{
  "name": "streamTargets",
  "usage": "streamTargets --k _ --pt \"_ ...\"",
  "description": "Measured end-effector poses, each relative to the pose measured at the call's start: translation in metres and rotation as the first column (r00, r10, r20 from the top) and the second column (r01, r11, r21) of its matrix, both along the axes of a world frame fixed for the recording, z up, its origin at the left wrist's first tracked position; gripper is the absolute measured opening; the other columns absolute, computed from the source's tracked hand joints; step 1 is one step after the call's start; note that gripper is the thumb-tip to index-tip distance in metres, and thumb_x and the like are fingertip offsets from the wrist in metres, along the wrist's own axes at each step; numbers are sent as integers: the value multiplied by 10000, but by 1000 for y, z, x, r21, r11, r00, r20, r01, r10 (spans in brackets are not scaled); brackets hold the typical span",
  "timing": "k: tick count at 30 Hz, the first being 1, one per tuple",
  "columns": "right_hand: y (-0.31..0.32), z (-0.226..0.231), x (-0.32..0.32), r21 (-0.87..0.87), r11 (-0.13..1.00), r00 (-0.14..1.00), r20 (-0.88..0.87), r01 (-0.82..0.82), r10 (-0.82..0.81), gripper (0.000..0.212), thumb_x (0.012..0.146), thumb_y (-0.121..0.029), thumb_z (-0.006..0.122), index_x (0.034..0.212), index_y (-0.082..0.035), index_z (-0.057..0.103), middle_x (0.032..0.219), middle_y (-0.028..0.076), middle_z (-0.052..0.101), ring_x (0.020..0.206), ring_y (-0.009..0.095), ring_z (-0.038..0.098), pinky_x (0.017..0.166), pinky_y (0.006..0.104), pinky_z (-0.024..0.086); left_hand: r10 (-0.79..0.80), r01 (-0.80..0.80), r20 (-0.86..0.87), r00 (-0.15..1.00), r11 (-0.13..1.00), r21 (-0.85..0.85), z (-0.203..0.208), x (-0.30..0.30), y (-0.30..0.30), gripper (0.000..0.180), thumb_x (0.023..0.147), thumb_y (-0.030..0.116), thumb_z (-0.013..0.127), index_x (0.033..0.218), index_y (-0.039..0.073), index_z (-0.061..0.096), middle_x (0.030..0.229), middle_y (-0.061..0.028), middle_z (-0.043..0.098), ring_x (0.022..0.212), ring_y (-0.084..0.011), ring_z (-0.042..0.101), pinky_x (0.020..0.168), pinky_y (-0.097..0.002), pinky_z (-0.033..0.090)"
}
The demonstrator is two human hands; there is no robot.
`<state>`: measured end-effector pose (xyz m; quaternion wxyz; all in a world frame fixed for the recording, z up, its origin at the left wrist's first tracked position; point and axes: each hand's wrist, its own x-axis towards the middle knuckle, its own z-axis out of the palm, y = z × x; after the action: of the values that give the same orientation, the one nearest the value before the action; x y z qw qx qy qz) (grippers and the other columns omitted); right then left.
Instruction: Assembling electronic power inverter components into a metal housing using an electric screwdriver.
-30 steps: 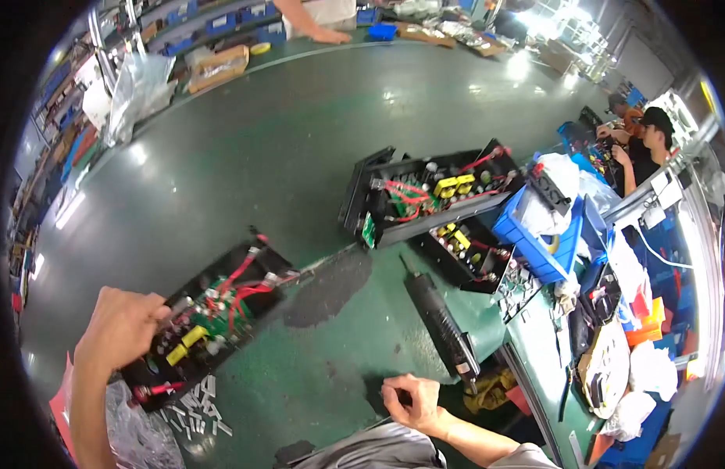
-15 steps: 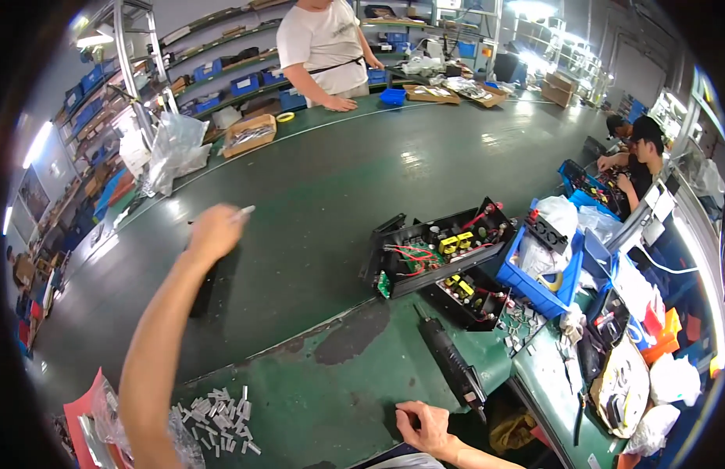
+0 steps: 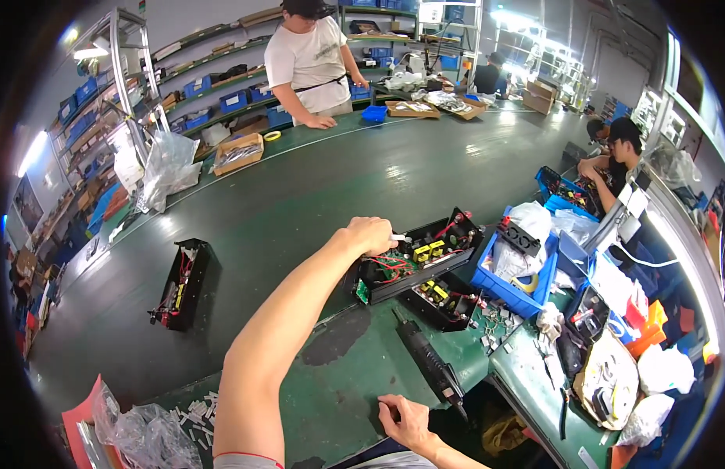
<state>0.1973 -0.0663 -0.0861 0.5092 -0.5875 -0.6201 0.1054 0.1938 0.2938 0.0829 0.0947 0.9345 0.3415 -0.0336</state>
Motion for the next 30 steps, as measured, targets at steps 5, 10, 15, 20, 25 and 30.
streamTargets --k 5,10,15,20,25,30 --pt "1 0 2 24 1000 1000 11 -15 14 189 844 -19 742 1016 -63 675 667 16 617 479 140 570 471 280 456 -72 72 86 994 997 6 6 -13 -17 430 976 399 582 886 13 748 921 -263 714 894 -462 680 794 -530 534" --pt "0 1 4 54 999 1000 -19 -7 8 194 840 -12 740 1019 -56 677 660 20 605 478 139 567 468 278 450 -49 51 94 994 999 -17 39 -43 -59 417 988 352 566 831 0 727 854 -272 691 829 -478 659 741 -537 513" --pt "3 4 5 37 999 999 -29 -27 28 191 837 -1 740 1012 -55 683 664 19 595 480 140 561 470 284 454 -31 -6 285 958 992 129 38 -119 -114 331 955 310 614 787 35 692 695 -220 632 700 -441 623 632 -514 474" --pt "1 3 7 79 995 998 -27 -63 65 218 844 6 738 1040 -53 660 687 31 648 465 130 561 445 284 433 198 -251 349 916 961 112 51 -197 -211 327 953 236 666 721 15 597 603 -222 523 584 -454 543 542 -492 416" --pt "-2 5 9 66 995 996 -46 -72 75 207 846 6 734 1033 -47 664 661 35 608 471 143 558 458 287 445 455 -506 315 833 857 100 7 -243 -282 347 934 259 694 694 30 592 580 -209 543 571 -453 564 525 -488 415" --pt "-1 1 5 54 996 996 -40 -73 75 224 864 3 722 1072 -38 649 693 53 633 511 155 602 488 296 482 684 -699 208 699 715 -5 -62 -249 -307 349 968 313 626 799 15 693 736 -239 667 718 -461 655 638 -542 501"
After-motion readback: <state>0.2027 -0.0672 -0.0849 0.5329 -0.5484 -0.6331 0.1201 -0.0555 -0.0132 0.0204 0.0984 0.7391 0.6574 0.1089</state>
